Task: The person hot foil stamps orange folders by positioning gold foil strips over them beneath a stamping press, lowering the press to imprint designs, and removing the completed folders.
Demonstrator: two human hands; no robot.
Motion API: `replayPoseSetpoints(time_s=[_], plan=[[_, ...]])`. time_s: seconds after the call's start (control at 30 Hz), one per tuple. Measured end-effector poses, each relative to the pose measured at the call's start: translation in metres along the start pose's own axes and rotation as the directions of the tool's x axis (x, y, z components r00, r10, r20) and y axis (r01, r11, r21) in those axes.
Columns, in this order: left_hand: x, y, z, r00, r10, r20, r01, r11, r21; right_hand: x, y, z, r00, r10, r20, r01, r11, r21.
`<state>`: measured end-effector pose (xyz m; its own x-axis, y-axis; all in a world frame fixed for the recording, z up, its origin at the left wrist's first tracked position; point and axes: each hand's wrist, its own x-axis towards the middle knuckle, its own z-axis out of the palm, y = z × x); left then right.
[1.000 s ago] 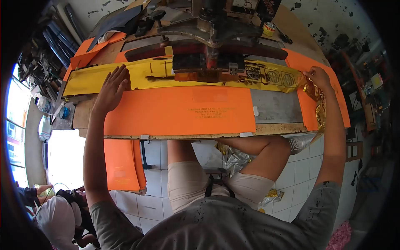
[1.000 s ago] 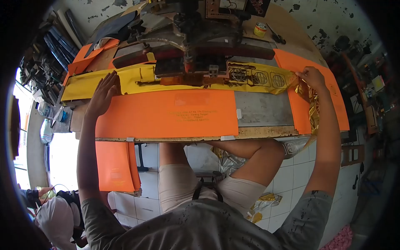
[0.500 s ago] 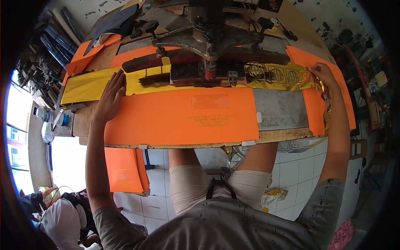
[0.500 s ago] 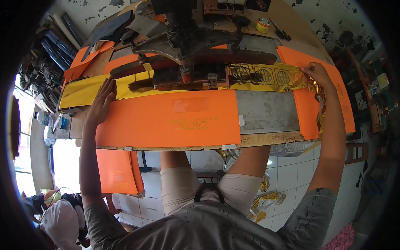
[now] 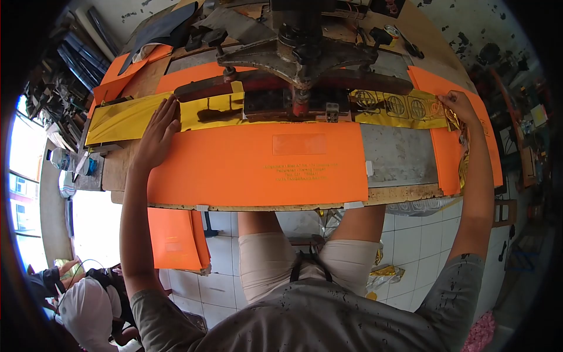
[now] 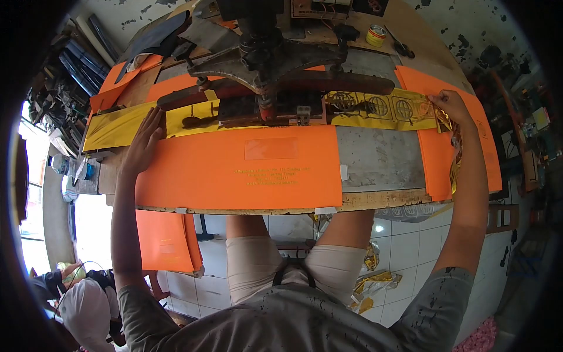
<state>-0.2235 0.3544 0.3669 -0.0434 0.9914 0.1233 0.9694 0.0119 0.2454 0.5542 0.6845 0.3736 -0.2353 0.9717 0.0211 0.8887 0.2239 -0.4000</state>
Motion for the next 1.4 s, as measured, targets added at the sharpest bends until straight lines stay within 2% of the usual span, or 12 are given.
replayPoseSetpoints(time_s=[0.37,0.47,0.57,0.63,0.7,0.77,0.8,0.83,0.97,1.07,1.33,1.4], plan=[[-0.009,-0.007,-0.008,0.997,0.031,-0.065,-0.039,0.991,-0.126,-0.018,-0.009,0.007,0.991,-0.033,-0.130,0.033,0.999,-0.007],[-0.033,-0.003,-0.022,0.988,-0.013,-0.152,-0.003,0.994,-0.106,-0.038,-0.026,0.000,0.984,0.015,-0.177,0.008,0.991,0.133],[-0.075,0.020,-0.035,0.963,-0.076,-0.260,0.033,0.986,-0.162,-0.086,-0.073,-0.006,0.865,-0.154,-0.477,-0.044,0.925,-0.378],[-0.108,0.048,-0.039,0.947,-0.124,-0.298,0.042,0.963,-0.267,-0.131,-0.130,0.009,0.742,-0.286,-0.607,-0.059,0.873,-0.484],[-0.140,0.080,-0.029,0.971,-0.071,-0.227,-0.075,0.814,-0.576,-0.177,-0.179,0.034,0.714,-0.346,-0.608,0.124,0.918,-0.377],[-0.168,0.096,0.013,0.977,0.200,-0.070,-0.147,0.405,-0.902,-0.213,-0.209,0.074,0.781,-0.316,-0.538,0.237,0.948,-0.213],[-0.178,0.128,0.021,0.972,0.198,0.122,0.059,0.300,-0.952,-0.226,-0.224,0.093,0.791,-0.334,-0.513,0.265,0.942,-0.205],[-0.177,0.147,0.039,0.918,0.350,0.186,0.117,0.210,-0.971,-0.232,-0.232,0.107,0.799,-0.350,-0.489,0.292,0.937,-0.193],[-0.189,0.207,0.155,0.914,0.213,0.347,0.316,0.164,-0.934,-0.238,-0.231,0.123,0.774,-0.319,-0.547,0.266,0.948,-0.177],[-0.204,0.224,0.251,0.874,0.120,0.470,0.486,-0.196,-0.852,-0.236,-0.230,0.122,0.798,-0.329,-0.506,0.253,0.943,-0.215],[-0.197,0.218,0.316,0.810,0.018,0.587,0.559,-0.331,-0.761,-0.234,-0.223,0.126,0.820,-0.373,-0.434,0.257,0.918,-0.303],[-0.193,0.225,0.312,0.776,0.008,0.631,0.612,-0.251,-0.750,-0.232,-0.220,0.127,0.827,-0.382,-0.412,0.265,0.912,-0.312]])
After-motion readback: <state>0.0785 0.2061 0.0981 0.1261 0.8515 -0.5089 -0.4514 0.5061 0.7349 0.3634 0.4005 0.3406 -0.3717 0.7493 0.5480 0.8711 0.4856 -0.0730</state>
